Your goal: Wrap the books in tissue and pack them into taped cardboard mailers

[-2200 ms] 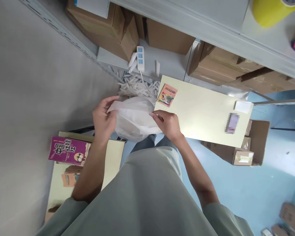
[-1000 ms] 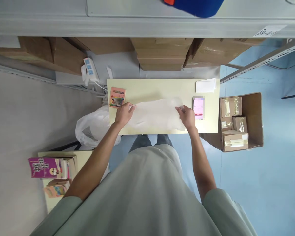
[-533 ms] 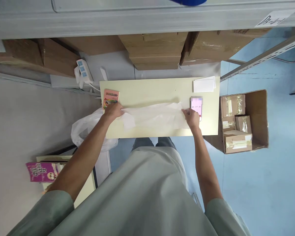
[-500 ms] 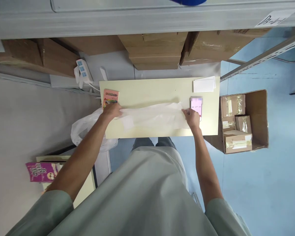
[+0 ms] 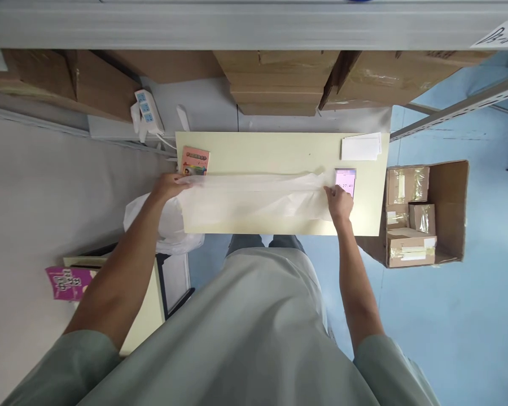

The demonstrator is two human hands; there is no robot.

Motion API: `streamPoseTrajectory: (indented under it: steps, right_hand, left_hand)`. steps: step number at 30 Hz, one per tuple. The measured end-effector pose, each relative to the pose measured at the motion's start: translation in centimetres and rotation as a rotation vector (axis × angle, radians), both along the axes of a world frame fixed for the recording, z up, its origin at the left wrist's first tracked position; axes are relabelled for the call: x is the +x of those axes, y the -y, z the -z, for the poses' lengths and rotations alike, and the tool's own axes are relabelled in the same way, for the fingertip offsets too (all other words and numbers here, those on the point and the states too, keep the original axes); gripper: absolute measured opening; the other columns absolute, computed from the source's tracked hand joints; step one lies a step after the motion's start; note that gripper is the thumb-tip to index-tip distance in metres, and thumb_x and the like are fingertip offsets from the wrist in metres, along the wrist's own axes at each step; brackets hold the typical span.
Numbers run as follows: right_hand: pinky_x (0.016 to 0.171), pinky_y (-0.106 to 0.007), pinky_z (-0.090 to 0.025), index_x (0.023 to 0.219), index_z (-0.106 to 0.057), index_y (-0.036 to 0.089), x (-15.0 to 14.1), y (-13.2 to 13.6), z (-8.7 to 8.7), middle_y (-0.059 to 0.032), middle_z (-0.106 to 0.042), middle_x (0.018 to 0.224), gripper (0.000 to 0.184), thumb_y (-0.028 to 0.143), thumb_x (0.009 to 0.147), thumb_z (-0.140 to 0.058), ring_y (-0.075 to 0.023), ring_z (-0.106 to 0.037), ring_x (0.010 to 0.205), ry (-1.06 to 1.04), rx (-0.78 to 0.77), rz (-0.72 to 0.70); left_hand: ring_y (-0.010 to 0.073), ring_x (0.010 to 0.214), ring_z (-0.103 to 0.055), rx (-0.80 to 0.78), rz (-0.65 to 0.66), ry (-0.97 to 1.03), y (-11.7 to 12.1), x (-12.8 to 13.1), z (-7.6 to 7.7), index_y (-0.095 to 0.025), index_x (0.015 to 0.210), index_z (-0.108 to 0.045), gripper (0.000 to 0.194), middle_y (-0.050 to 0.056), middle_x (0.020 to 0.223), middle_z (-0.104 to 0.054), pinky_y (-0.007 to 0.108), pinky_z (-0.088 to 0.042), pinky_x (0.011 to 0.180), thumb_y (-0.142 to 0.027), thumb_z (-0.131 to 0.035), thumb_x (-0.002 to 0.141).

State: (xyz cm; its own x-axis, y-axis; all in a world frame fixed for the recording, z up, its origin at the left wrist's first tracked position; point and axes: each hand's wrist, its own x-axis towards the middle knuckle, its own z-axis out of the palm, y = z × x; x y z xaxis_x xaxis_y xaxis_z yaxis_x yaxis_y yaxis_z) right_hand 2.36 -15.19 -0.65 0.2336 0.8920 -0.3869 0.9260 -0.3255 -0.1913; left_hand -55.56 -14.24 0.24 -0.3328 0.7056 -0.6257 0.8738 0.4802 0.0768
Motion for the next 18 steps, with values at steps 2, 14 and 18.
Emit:
streamPoseTrajectory:
  steps: [2,14,18]
  right_hand:
    - [0.066,-0.032,-0.036,0.085,-0.066,0.022,-0.3,0.2,0.1,-0.0143,-0.079,0.086,0.040,0.055,0.107,-0.059,-0.0261,-0.063,0.069,0.007,0.009,0.006]
    - [0.109,-0.057,-0.050,0.155,-0.052,0.012,-4.9,1.1,-1.1,-0.0292,-0.057,0.155,0.062,0.054,0.110,-0.053,-0.0411,-0.057,0.143,-0.003,0.299,-0.014]
    - [0.131,-0.061,-0.031,0.167,-0.038,0.011,-12.1,2.1,-0.2,-0.0241,-0.032,0.177,0.067,0.051,0.114,-0.040,-0.0366,-0.024,0.167,-0.183,0.255,-0.275]
  left_hand:
    - [0.0354,0.120,-0.073,0.095,-0.114,-0.060,0.8,-0.2,-0.4,-0.013,0.131,-0.074,0.054,0.017,0.124,-0.079,0.042,-0.058,0.103,-0.042,-0.073,0.085]
    - [0.0430,0.171,-0.002,0.521,-0.185,-0.120,4.9,8.4,-2.3,-0.003,0.172,-0.020,0.085,0.026,0.183,-0.011,0.061,-0.012,0.139,-0.047,-0.053,0.107]
    - [0.0372,0.172,0.007,0.428,0.089,0.048,6.4,18.7,-0.4,-0.008,0.174,-0.023,0.084,0.020,0.185,-0.004,0.060,-0.004,0.140,-0.057,-0.043,0.109]
